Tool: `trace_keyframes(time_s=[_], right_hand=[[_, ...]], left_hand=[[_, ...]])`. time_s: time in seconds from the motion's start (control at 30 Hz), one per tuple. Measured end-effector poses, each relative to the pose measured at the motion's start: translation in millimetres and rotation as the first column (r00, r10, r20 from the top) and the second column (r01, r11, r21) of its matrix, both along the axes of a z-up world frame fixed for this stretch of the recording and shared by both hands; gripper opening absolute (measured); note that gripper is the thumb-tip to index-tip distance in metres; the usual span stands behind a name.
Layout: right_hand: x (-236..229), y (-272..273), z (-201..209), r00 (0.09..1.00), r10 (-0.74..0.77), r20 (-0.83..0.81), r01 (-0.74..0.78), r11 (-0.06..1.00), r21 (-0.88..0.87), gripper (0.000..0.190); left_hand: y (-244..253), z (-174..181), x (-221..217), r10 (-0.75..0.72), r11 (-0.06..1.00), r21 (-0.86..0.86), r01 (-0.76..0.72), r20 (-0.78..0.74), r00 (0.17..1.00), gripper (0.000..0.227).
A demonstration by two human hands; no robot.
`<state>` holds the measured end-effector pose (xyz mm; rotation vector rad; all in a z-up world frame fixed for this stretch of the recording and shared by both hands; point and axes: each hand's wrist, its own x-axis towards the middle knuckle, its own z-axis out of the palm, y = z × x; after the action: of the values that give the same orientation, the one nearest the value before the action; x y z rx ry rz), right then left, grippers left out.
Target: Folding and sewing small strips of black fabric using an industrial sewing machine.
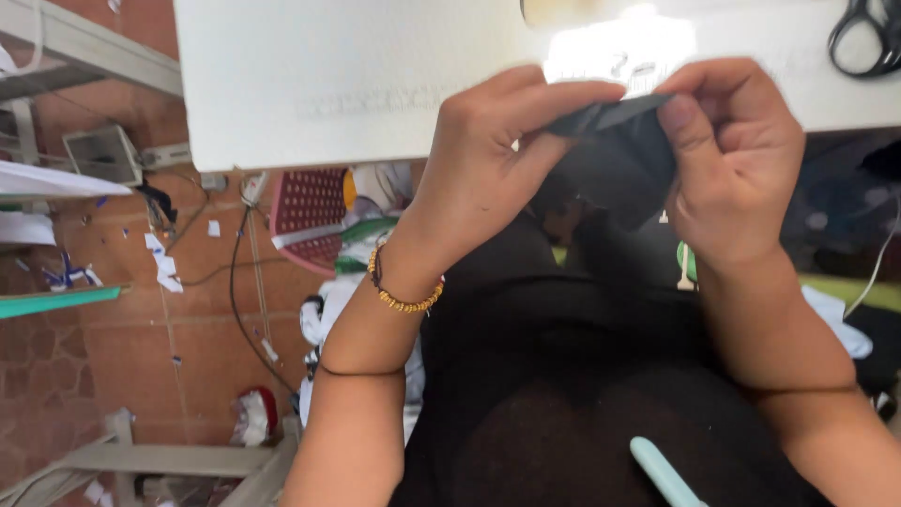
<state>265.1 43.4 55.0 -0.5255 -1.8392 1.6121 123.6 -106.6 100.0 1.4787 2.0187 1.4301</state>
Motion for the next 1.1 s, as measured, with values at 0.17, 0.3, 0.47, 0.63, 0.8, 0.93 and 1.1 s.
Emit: trace_keyframes(time_s=[0.17, 0.3, 0.47, 0.63, 0.8, 0.93, 1.1], right_hand=[[6, -7, 3, 0.966, 0.085, -0.244, -0.036, 0.980, 0.198, 0.020], [20, -2, -8, 0.970, 0.151, -0.192, -0.091, 0.953, 0.290, 0.023], [20, 2, -10, 0.961, 0.197, -0.192, -0.092, 0.889, 0.449, 0.040], [18, 16, 7, 0.956, 0.270, -0.111, -0.142, 0.763, 0.631, 0.018], [24, 11, 7, 0.944, 0.330, -0.002, -0.290, 0.831, 0.475, 0.017], [22, 9, 6, 0.945, 0.320, 0.067, -0.324, 0.886, 0.331, 0.020], [20, 17, -2, 0.957, 0.289, -0.001, -0.272, 0.903, 0.332, 0.016]], left_hand=[[-1, 10, 22, -0.011, 0.988, 0.130, -0.085, 0.604, 0.797, 0.012], [-6, -11, 24, -0.155, 0.963, 0.236, -0.133, 0.882, 0.445, 0.027], [-13, 5, 29, -0.339, 0.905, 0.419, 0.067, 0.619, 0.708, 0.017], [-23, 27, 22, -0.068, 0.996, 0.075, 0.053, 0.205, 0.976, 0.020], [-21, 30, 16, 0.004, 1.000, 0.002, -0.004, -0.234, 0.972, 0.008], [-19, 28, 17, -0.050, 0.999, 0.030, 0.045, 0.191, 0.980, 0.010], [-20, 4, 9, -0.086, 0.996, 0.028, 0.086, 0.600, 0.796, 0.016]])
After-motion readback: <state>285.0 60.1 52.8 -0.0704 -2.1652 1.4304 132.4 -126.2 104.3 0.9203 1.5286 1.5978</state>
